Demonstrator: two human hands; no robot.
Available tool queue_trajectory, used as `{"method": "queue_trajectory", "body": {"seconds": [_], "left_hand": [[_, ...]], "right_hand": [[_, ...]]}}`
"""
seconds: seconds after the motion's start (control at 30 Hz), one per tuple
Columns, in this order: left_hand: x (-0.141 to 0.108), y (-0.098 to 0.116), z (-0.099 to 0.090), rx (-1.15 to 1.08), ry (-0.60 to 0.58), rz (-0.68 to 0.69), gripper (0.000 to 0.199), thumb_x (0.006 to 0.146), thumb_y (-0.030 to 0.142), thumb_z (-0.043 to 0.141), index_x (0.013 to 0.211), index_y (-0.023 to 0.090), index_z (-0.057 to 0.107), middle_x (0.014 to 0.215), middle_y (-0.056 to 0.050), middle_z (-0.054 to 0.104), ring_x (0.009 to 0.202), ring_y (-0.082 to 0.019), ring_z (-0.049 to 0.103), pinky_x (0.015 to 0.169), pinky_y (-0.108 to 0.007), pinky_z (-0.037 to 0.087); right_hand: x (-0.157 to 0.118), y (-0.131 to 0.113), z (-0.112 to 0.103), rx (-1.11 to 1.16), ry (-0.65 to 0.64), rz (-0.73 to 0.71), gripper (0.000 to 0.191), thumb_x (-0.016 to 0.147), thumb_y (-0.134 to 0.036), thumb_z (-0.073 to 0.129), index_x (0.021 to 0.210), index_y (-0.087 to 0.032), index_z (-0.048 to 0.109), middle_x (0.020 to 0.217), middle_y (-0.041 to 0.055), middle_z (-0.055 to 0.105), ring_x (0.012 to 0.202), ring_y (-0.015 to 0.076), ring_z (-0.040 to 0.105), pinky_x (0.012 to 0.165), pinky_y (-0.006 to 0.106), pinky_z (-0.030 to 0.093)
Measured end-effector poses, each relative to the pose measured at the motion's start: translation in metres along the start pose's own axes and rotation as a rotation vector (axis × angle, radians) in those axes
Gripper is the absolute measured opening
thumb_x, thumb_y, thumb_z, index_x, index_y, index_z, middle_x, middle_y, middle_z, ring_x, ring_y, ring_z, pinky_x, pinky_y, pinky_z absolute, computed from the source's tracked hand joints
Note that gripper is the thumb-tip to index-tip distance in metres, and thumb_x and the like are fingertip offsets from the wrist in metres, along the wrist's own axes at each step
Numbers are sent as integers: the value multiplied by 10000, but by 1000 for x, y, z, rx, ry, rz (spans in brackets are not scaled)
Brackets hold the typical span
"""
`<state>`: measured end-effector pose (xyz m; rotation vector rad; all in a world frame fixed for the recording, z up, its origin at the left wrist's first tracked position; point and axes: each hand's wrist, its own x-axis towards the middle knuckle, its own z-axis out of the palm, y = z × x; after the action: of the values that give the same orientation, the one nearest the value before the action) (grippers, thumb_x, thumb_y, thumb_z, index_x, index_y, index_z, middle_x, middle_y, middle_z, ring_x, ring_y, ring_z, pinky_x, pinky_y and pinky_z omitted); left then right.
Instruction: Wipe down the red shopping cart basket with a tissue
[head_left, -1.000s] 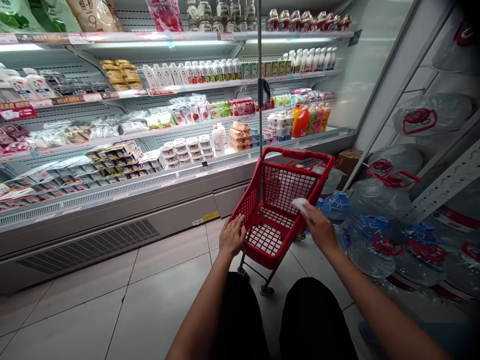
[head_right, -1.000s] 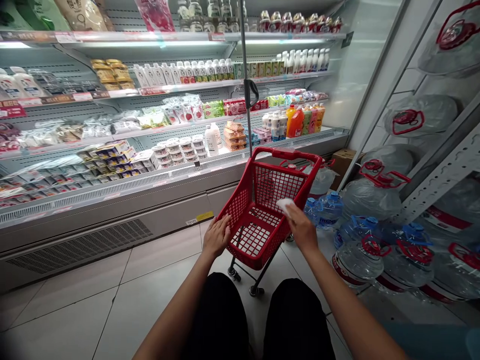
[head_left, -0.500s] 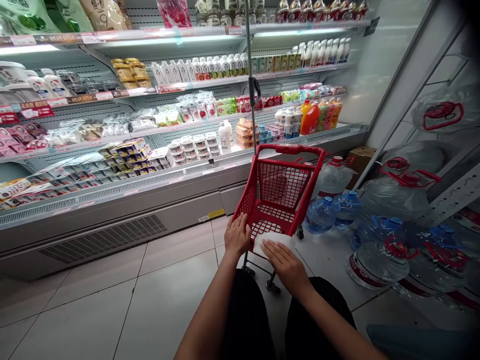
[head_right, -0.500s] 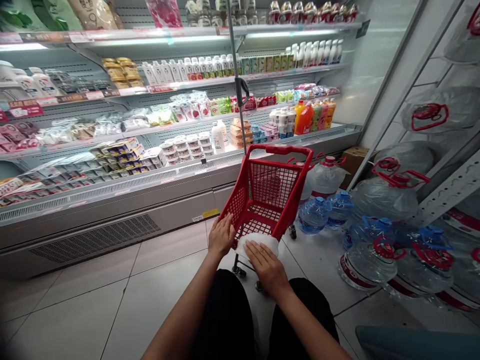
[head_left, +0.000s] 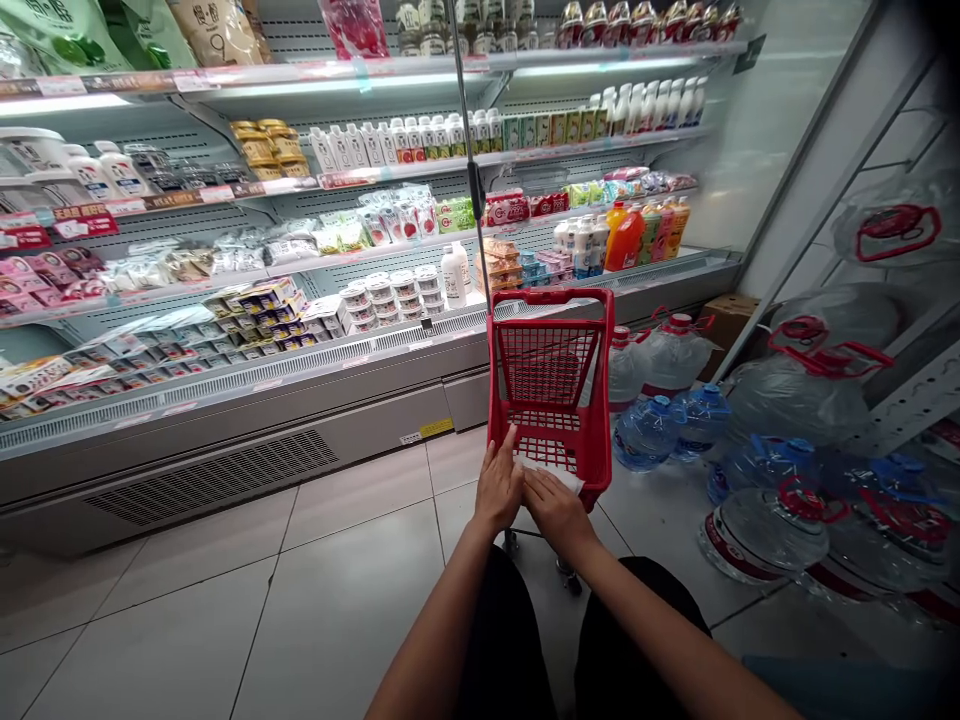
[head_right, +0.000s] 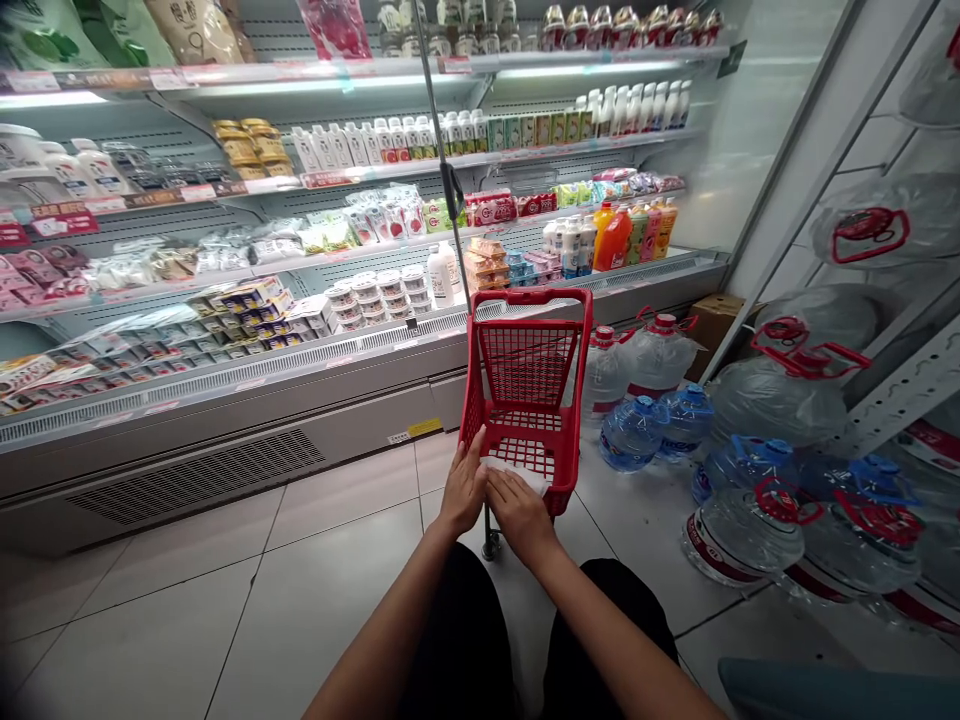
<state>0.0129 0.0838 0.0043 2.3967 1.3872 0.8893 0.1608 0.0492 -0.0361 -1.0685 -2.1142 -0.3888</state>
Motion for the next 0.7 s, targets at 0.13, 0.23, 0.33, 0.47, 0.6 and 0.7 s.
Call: {"method": "queue_trajectory", "body": {"seconds": [0.13, 0.23, 0.33, 0.47, 0.6, 0.7], "left_hand": [[-2, -8, -4, 10, 12, 8, 608, 1095, 313, 211, 1678, 262, 48, 1714, -19, 292, 1549, -142, 337, 1325, -426, 163], [-2, -18, -9, 43, 23, 15, 602, 1097, 322, 213, 1677, 266, 65, 1713, -22, 298, 1550, -145, 334, 1318, -430, 177], [-2, -31, -18, 90, 12, 31, 592, 1101, 346, 205, 1677, 258, 99, 1712, -31, 300, 1564, -152, 305, 1315, -426, 179], [-1, -50, -32, 174, -14, 23, 584, 1102, 349, 188, 1675, 247, 132, 1709, -33, 310, 1575, -143, 272, 1321, -422, 152], [3, -70, -47, 294, -43, -50, 576, 1099, 340, 199, 1671, 275, 169, 1719, -7, 278, 1586, -141, 241, 1330, -448, 89], [7, -75, -51, 362, -15, -143, 573, 1094, 344, 237, 1662, 270, 221, 1717, -22, 281, 1582, -167, 261, 1330, -484, 74]], "right_hand": [[-18, 32, -31, 59, -135, 4, 515, 1017, -94, 465, 1521, -192, 511, 1379, 112, 693, 1213, 237, 677, 1022, 430, 569], [-33, 54, -53, 105, -163, -28, 499, 1032, -119, 485, 1522, -208, 505, 1361, 102, 702, 1239, 235, 661, 1040, 439, 560], [-37, 58, -60, 127, -176, -66, 526, 1032, -123, 498, 1548, -221, 475, 1373, 97, 695, 1254, 229, 654, 1060, 440, 559], [-33, 47, -54, 115, -185, -145, 621, 1016, -71, 480, 1606, -240, 382, 1424, 78, 668, 1286, 211, 643, 1108, 426, 540], [-25, 63, -54, 102, -227, -289, 657, 1037, -73, 437, 1644, -264, 273, 1508, 38, 599, 1384, 171, 567, 1209, 420, 444], [-20, 94, -56, 48, -226, -201, 664, 1043, -72, 376, 1651, -300, 241, 1569, 19, 529, 1459, 167, 483, 1243, 440, 390]]}}
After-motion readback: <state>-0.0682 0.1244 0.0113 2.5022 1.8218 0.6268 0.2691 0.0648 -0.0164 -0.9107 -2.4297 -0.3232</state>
